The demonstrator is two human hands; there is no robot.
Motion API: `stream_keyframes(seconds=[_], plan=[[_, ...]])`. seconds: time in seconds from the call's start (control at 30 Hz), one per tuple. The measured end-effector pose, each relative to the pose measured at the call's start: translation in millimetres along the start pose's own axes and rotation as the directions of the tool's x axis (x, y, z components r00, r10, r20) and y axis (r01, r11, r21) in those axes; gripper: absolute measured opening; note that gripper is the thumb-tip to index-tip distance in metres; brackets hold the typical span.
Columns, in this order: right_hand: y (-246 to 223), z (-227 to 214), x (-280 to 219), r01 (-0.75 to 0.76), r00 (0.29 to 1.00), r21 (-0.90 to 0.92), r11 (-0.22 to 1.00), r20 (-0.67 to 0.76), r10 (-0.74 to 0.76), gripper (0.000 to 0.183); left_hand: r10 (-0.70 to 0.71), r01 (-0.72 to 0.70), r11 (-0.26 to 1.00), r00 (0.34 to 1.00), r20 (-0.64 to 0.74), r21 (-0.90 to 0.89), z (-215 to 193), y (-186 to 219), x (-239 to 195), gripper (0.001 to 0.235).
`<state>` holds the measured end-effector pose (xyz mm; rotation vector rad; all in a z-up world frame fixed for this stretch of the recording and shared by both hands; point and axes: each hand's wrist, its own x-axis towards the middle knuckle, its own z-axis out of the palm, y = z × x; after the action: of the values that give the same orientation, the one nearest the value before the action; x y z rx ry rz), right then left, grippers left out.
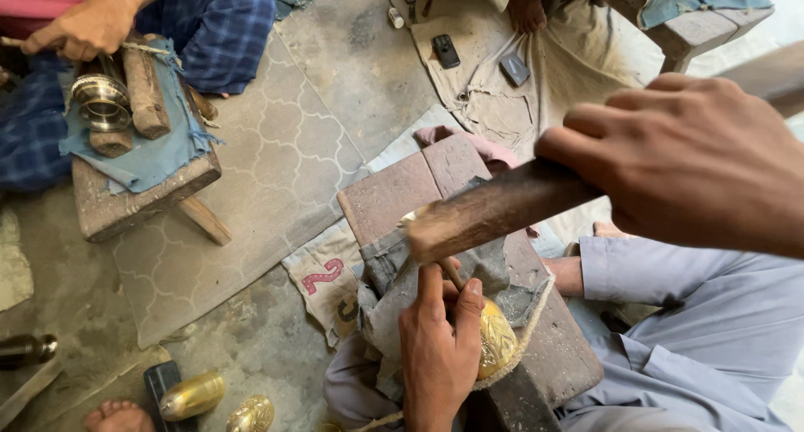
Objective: The person sits on the floor and uses a wooden mallet to hammer a brass lamp base that is secured in a wooden vise. They repeatedly strike a metal punch held against the lamp base to create decorative indentations.
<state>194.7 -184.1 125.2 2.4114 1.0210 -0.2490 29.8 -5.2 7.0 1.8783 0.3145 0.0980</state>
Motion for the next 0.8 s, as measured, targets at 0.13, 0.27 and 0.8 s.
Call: stream_keyframes(seconds=[0.13, 0.27, 0.8], plan=[[-2, 3, -2, -0.058, 0.998, 0.218, 0.974, -0.014, 0.063, 0.038, 0.024, -0.024, 1.0, 1.0, -0.017, -0.018, -1, 1, 0, 0.03], [-4, 7, -9, -0.121, 0.991, 0.122, 0.985, 0.064, 0.114, 0.048, -0.025, 0.025, 1.0, 1.0, 0.004, 0.005, 1, -2, -2, 0.03], [39, 134, -19, -0.108, 0.944, 0.652, 0.75, -0.169, 0.283, 0.054, -0.008, 0.008, 1.0, 1.0, 0.011, 0.017, -22, 17, -8, 0.032]])
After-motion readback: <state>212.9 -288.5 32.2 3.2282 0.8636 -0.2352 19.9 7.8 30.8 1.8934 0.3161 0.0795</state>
